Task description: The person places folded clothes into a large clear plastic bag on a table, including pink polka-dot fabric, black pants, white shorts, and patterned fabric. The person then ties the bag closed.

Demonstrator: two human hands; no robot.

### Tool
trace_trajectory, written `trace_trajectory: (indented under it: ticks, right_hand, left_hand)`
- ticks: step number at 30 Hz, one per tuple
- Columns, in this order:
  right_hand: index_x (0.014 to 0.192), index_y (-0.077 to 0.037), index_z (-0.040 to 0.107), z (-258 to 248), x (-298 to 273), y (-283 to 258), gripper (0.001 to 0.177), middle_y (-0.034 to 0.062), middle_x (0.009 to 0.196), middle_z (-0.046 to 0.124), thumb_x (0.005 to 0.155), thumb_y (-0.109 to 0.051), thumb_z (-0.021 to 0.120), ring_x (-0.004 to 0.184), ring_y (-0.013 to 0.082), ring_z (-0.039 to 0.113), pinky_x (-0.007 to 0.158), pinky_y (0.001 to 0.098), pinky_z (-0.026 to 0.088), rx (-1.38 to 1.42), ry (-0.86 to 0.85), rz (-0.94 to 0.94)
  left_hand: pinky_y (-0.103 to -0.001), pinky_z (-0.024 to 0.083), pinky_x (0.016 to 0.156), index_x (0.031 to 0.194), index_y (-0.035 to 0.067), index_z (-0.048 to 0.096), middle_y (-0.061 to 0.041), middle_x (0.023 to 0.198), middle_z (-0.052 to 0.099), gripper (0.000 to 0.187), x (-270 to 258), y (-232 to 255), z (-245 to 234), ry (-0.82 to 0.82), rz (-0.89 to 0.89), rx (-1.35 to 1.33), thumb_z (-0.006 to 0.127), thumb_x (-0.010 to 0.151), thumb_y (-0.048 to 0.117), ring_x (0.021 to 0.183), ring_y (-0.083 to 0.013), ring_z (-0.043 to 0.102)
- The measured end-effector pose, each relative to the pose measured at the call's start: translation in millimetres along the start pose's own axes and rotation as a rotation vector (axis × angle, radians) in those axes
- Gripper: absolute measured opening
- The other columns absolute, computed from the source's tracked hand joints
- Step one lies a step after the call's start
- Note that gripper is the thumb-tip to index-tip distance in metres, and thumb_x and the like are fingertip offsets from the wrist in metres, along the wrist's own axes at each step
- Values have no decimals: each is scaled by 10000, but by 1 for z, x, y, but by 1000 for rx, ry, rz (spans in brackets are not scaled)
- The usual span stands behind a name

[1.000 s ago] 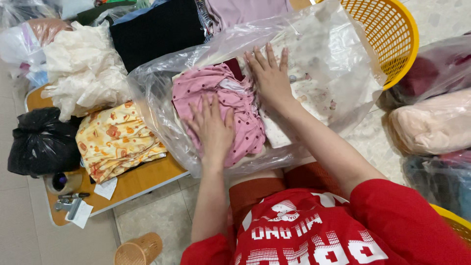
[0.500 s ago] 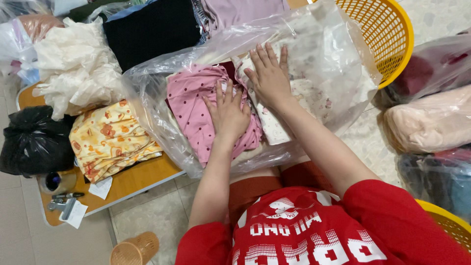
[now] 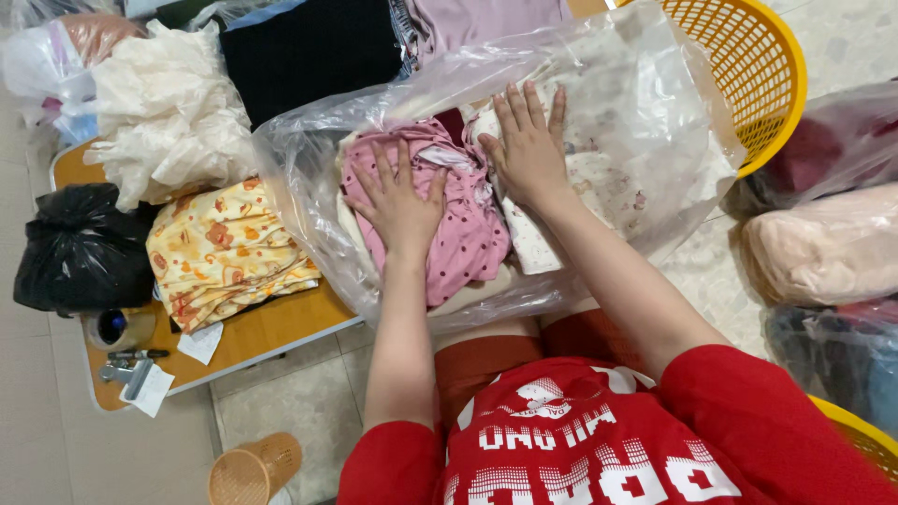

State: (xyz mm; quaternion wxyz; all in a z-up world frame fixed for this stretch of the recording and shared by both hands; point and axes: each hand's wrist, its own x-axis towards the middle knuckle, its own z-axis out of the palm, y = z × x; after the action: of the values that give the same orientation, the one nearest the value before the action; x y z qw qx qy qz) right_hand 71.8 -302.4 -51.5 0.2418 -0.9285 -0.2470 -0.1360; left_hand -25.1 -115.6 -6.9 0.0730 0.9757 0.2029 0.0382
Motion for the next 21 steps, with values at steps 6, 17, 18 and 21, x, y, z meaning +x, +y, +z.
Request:
trace_trajectory:
  ticks: [6, 17, 18, 21]
  right_hand:
    - [1527, -94, 451, -11, 23, 13, 651, 211, 1600, 371, 1022, -504, 487, 1515, 357, 236, 1198, 595, -6, 141, -178, 94]
    - [1379, -100, 676, 9, 20, 53, 459, 210, 1537, 528, 1025, -390, 631, 1485, 471, 334, 1246, 600, 150, 280, 92, -144]
    - [1369, -95, 687, 12, 18, 55, 463, 211, 1518, 540, 1010, -384, 642, 1466, 472, 354, 1238, 619, 127, 228, 80, -135]
    - [1382, -94, 671, 16, 18, 56, 463, 224, 1550, 521, 1031, -394, 636, 1488, 485, 336, 1244, 606, 139, 273, 122, -152]
  left_hand:
    - [-798, -99, 1125, 1650, 300, 236, -68, 1737, -1, 821, 3, -7, 18, 2, 3, -29, 423, 966, 714, 1552, -431, -136]
    - [-812, -66, 1120, 1636, 280, 284, -104, 1729, 54, 807, -1, -3, 13, 40, 14, -23, 461, 964, 690, 1556, -445, -101]
    - [-814, -56, 1115, 1632, 275, 288, -110, 1723, 61, 806, -2, 0, 8, 39, 20, -22, 467, 959, 682, 1554, -451, -88]
    - [-755, -8, 1136, 1606, 241, 311, -149, 1698, 136, 814, 3, 7, -16, -61, 12, -3, 505, 941, 668, 1535, -492, 32]
